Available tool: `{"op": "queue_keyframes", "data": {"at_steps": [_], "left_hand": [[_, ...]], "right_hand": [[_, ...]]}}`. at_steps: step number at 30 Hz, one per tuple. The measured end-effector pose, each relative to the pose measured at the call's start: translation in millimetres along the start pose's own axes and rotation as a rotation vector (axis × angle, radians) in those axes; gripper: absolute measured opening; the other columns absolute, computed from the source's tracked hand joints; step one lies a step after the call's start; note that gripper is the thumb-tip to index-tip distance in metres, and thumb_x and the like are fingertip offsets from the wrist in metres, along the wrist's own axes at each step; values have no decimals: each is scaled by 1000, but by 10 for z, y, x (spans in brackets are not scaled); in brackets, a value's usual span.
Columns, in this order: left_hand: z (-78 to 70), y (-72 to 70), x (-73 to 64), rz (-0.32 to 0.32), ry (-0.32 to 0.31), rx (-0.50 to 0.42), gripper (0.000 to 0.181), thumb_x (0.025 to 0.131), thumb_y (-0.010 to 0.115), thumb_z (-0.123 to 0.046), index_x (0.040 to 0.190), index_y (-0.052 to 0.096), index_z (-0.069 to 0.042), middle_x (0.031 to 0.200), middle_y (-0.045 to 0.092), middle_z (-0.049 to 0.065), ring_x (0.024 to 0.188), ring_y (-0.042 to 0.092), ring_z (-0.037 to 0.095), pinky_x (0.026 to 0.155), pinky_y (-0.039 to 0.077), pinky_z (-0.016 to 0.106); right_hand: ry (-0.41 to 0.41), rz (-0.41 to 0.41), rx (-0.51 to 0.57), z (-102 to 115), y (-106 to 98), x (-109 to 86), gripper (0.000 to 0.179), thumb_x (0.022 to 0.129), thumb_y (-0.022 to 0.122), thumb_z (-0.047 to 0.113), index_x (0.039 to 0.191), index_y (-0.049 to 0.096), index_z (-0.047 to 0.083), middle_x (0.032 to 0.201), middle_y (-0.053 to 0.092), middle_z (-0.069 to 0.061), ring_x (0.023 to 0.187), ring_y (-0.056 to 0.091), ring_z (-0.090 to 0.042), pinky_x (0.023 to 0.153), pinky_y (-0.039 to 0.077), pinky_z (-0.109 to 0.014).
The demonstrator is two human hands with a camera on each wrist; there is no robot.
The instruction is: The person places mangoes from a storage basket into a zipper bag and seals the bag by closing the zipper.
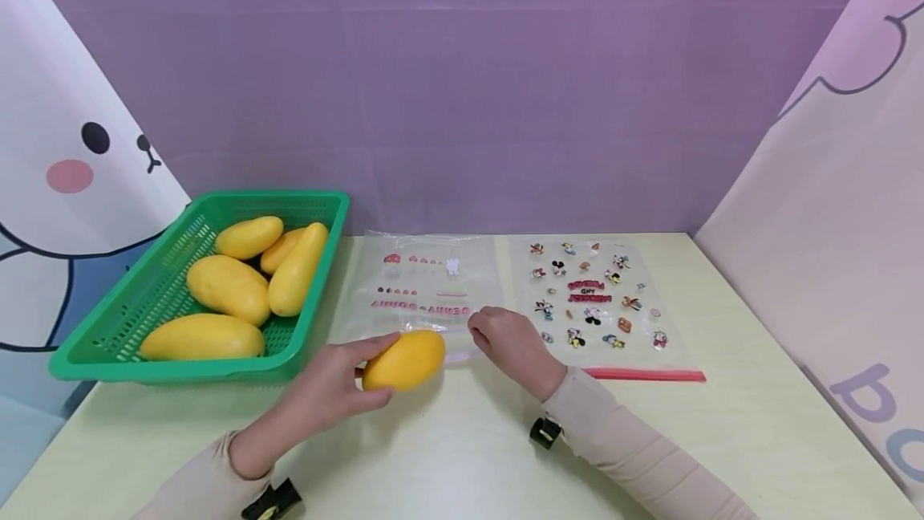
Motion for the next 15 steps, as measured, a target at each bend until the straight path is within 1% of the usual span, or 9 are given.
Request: {"op": "queue_keyframes", "data": {"at_steps": [3, 8, 10, 12, 15], "left_hand": [[-12, 20, 15, 5, -9, 11, 61, 73, 79, -17, 127, 58, -1, 120, 64, 11, 81, 60, 10, 61, 51, 19], [-30, 79, 47, 15, 2, 57, 61, 73, 79, -18, 128, 57, -1, 121, 63, 10, 79, 58, 9, 64, 50, 19], [-41, 106, 56, 15, 18, 63, 61, 72, 79, -18, 127, 58, 0, 122, 63, 11, 85, 61, 12, 70, 53, 21], [-54, 130, 59, 13, 32, 70, 61, 72, 79, -16, 126, 58, 1, 121, 63, 12, 92, 64, 16, 76, 54, 27], [-70, 160, 62, -2, 48, 103, 60, 71, 80, -17, 124, 59, 2, 121, 63, 12, 103, 64, 22, 84, 53, 34]], "right_hand": [[-2, -3, -3, 1, -22, 10, 15, 82, 66, -2, 72, 64, 10, 64, 55, 2, 56, 46, -9, 52, 41, -17], [3, -11, -1, 2, -49, 25, 16, 82, 65, -3, 72, 64, 10, 64, 55, 2, 56, 46, -9, 53, 41, -17], [5, -7, 7, 7, -51, 23, 16, 82, 64, -3, 72, 64, 10, 64, 54, 2, 56, 45, -9, 52, 41, -17], [9, -1, 23, 14, -46, 19, 16, 82, 64, -3, 72, 64, 9, 64, 54, 2, 56, 45, -9, 52, 40, -16], [17, -3, 40, 32, -45, 11, 16, 82, 64, -4, 72, 64, 9, 64, 54, 2, 57, 44, -9, 53, 40, -16]]}}
Point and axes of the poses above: each hand's wrist, its own x-axis towards the middle knuckle, its own y-axis out of the palm, z = x × y, the point moved 2 cm from there along x, towards the middle knuckle
